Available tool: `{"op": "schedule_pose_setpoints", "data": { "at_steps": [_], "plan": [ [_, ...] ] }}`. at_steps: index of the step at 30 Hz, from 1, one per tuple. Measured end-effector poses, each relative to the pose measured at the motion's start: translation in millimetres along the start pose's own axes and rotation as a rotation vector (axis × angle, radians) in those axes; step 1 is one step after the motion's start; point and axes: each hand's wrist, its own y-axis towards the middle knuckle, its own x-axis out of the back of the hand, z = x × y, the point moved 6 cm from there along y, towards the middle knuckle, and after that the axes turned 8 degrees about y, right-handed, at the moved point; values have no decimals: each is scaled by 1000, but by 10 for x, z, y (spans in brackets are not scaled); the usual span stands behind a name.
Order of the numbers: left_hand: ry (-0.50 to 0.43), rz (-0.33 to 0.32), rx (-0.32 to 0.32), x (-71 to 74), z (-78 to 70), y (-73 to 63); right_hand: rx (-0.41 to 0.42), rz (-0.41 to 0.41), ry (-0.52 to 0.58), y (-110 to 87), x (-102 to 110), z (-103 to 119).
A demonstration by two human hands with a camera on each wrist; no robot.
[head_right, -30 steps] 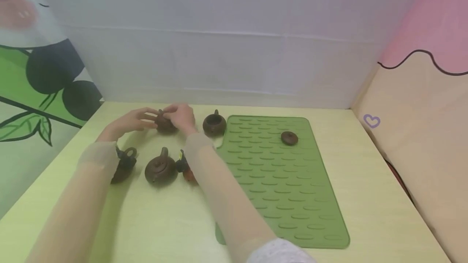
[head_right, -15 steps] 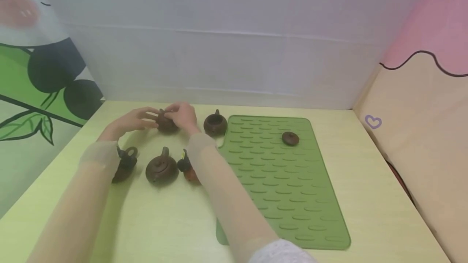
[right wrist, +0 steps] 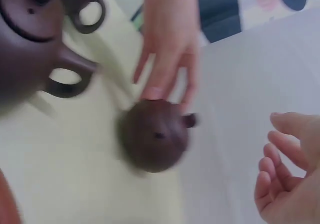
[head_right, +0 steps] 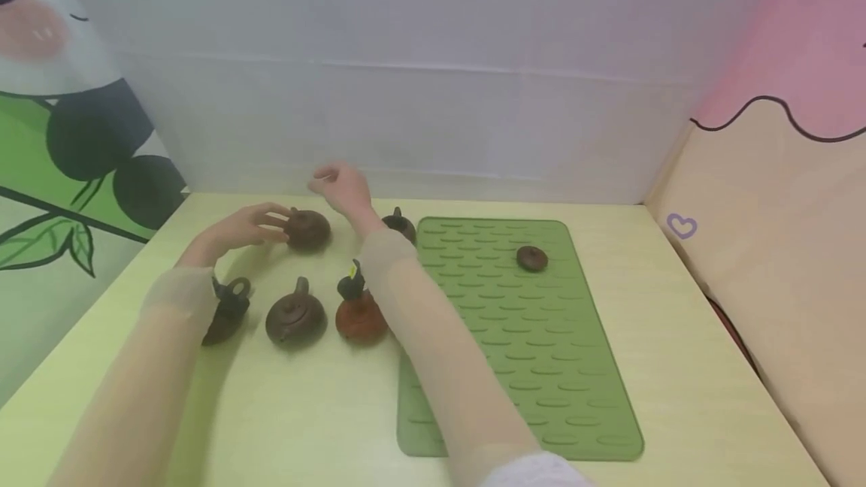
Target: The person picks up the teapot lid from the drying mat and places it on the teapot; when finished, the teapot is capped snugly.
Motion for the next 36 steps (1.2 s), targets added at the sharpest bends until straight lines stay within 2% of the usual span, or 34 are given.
{"op": "schedule_pose_setpoints", "data": {
  "at_steps": [4, 9, 14, 17, 22, 27, 31, 33, 36],
  "plan": [
    [21, 0, -7, 9, -41, -4, 39, 33, -24, -16, 278, 195],
    [37, 0, -6, 17, -97, 9, 125, -4, -42, -97, 711, 342],
    [53, 14, 0, 1, -102, -12, 246, -35, -68, -302, 1112, 400],
    [61, 10, 13, 11, -73, -40, 290, -46, -86, -445, 1299, 389],
    [58, -1, 21, 36, -24, -72, 335, -70, -145, -681, 1543, 279],
    [54, 12, 23, 55, -33, -103, 380, -88, -234, -903, 1739, 65],
    [41, 21, 88, 94, -57, -141, 388, -104, -281, -1044, 1877, -171],
    [37, -16, 132, 154, -115, -180, 385, -119, -306, -1108, 1938, -281],
    [37, -139, 157, 300, -269, -241, 388, -139, -326, -1200, 2015, -414]
  ]
}}
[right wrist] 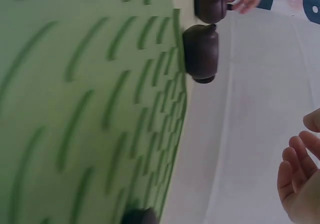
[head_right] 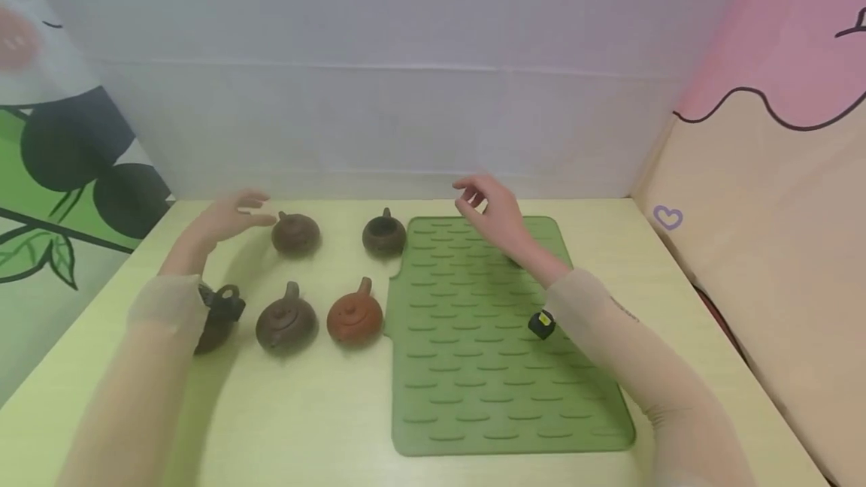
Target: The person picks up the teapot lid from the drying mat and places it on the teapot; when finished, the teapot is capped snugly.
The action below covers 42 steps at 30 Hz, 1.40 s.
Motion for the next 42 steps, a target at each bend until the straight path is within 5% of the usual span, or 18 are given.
{"op": "schedule_pose_setpoints", "data": {
  "at_steps": [4, 7, 13, 18, 24, 29, 42],
  "plan": [
    [0, -166, -74, 199, -293, -62, -16, -24, -11, -147, 84, -109],
    [22, -199, -193, 252, -571, -38, -57, -32, -31, -238, 150, -192],
    [24, -57, -439, 69, -1085, 185, -73, -33, -95, -362, 260, -355],
    [-28, 80, -472, -193, -1302, 389, -102, -36, -143, -469, 352, -490],
    [43, 185, -435, -478, -1363, 558, -154, -18, -157, -601, 423, -592],
    [126, 266, -419, -685, -1276, 621, -164, 18, -157, -680, 463, -627],
    [14, 360, -412, -952, -1053, 656, -249, 175, -170, -797, 478, -873]
  ]
}}
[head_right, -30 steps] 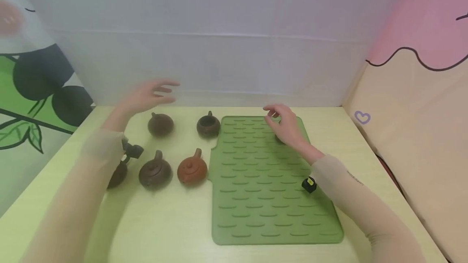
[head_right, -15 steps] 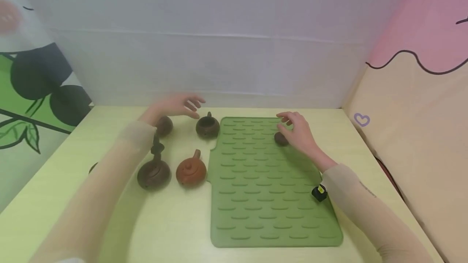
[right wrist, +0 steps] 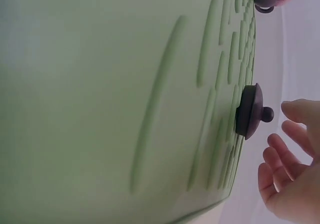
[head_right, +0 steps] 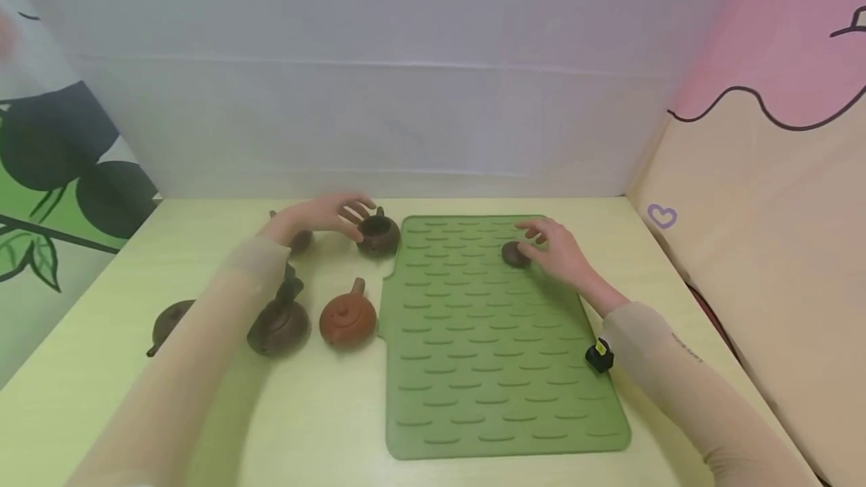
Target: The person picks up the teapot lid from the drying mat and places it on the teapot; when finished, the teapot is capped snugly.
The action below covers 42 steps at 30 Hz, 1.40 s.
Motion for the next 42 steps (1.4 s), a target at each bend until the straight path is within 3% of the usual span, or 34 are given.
{"op": "schedule_pose_setpoints", "data": {
  "at_steps": [10, 23, 42],
  "plan": [
    [-24, 28, -21, -55, 103, 30, -88, 44, 2, -10, -12, -77],
    [-34, 46, -53, -81, 90, 25, -152, 48, 32, -34, -7, -193],
    [-100, 22, -56, -87, 116, 35, -115, 12, 13, 62, 10, -130]
  ]
}}
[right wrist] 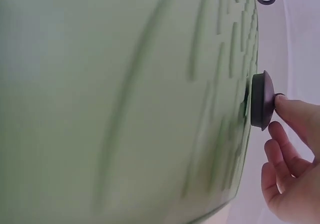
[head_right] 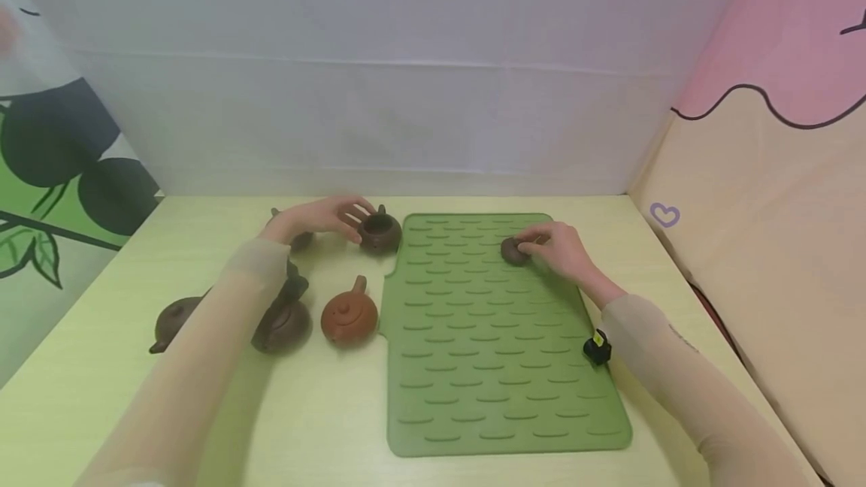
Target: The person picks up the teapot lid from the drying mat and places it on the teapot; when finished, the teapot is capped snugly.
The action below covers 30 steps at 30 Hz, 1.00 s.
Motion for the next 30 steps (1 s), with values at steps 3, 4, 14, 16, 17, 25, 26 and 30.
{"op": "schedule_pose_setpoints", "data": {
  "at_steps": [3, 4, 14, 16, 17, 25, 26, 30],
  "plan": [
    [-6, -2, 0, 1, 7, -6, 3, 0, 5, 61, -12, 65],
    [-7, -3, 1, 1, 8, -7, 4, 3, 9, 86, -20, 97],
    [-3, -8, -10, 15, -7, -7, 25, 19, 109, 439, -180, 586],
    [0, -9, -11, 13, -7, -5, 21, 23, 156, 514, -240, 683],
    [-1, -11, -9, 14, -4, -2, 16, 25, 184, 552, -275, 732],
    [-13, -28, 19, 4, 27, -14, -4, 20, 354, 816, -618, 1064],
    [-13, -28, 21, 0, 28, -19, 2, 19, 368, 839, -664, 1094],
    [-22, -26, 16, -10, 23, -28, 26, 17, 421, 900, -828, 1223]
  ]
}}
